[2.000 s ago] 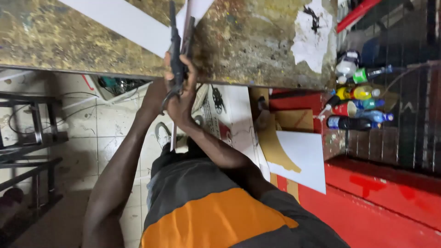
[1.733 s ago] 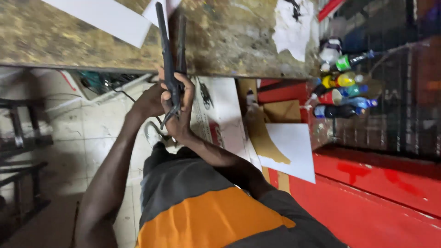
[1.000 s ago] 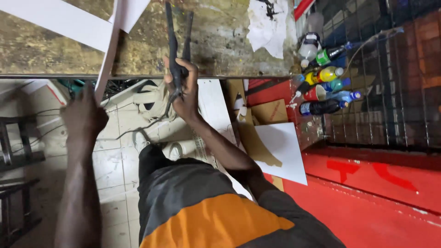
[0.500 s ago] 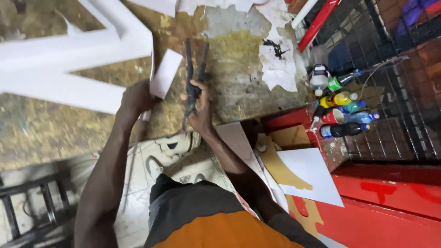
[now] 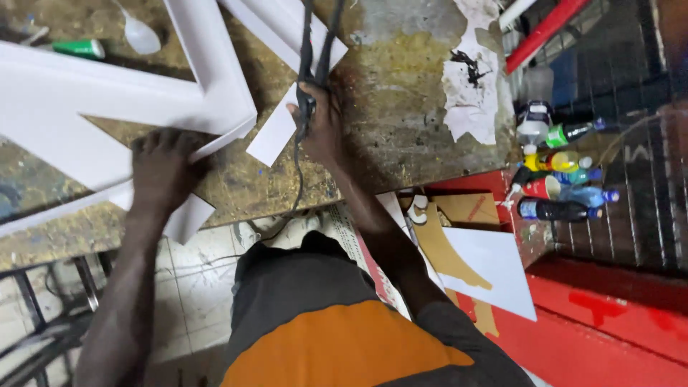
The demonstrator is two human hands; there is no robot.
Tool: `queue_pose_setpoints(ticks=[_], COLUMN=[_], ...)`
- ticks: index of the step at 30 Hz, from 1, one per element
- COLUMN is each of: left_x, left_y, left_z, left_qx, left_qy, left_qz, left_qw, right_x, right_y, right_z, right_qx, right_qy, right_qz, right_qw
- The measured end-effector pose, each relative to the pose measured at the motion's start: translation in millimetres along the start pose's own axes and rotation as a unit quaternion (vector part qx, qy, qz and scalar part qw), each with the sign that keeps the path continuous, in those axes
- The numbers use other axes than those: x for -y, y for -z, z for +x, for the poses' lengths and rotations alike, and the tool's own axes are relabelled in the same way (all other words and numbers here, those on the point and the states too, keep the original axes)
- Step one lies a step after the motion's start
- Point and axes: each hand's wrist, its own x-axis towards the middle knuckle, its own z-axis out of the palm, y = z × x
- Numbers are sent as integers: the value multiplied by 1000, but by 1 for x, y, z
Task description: Assembling a 3D letter by gluing foam strips to the edges of a letter cutout using a hot glue gun.
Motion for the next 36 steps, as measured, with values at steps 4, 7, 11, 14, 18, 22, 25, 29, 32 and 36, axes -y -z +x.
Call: queue_pose_setpoints(ticks=[4, 7, 11, 14, 18, 22, 25, 29, 32, 36], left_x=[-52, -83, -85, -93, -88, -87, -83, -75, -67, -64], left_y=[-41, -52, -67, -69, -68, -71, -72, -80, -84, -83], left_z=[14, 18, 31, 20, 19, 12, 10, 9, 8, 9], left_qx=[-163, -238, -312, -329, -328, -323, -325, -327, -333, -362], left_qy=[-3, 39, 28, 9, -22, -36, -59, -63, -69, -97], left_qz=[32, 54, 89, 87, 82, 68, 68, 73, 61, 50], left_qw=[986, 969, 945, 940, 941, 943, 941, 940, 938, 926], right_x=[-17, -40, -67, -63, -58, -26, -16, 5, 16, 12], right_y=[-2, 1, 9, 31, 53, 68, 68, 77, 78, 71], right_z=[29, 19, 21, 10, -7, -23, -31, -33, -38, -49], right_qx=[27, 64, 89, 102, 121, 106, 105, 119, 133, 130], right_qy=[103, 133, 180, 171, 156, 101, 90, 49, 20, 23], right_qz=[-54, -47, 1, 33, 21, 24, -4, -13, -26, -28], right_qw=[993, 988, 980, 979, 980, 989, 990, 992, 991, 991])
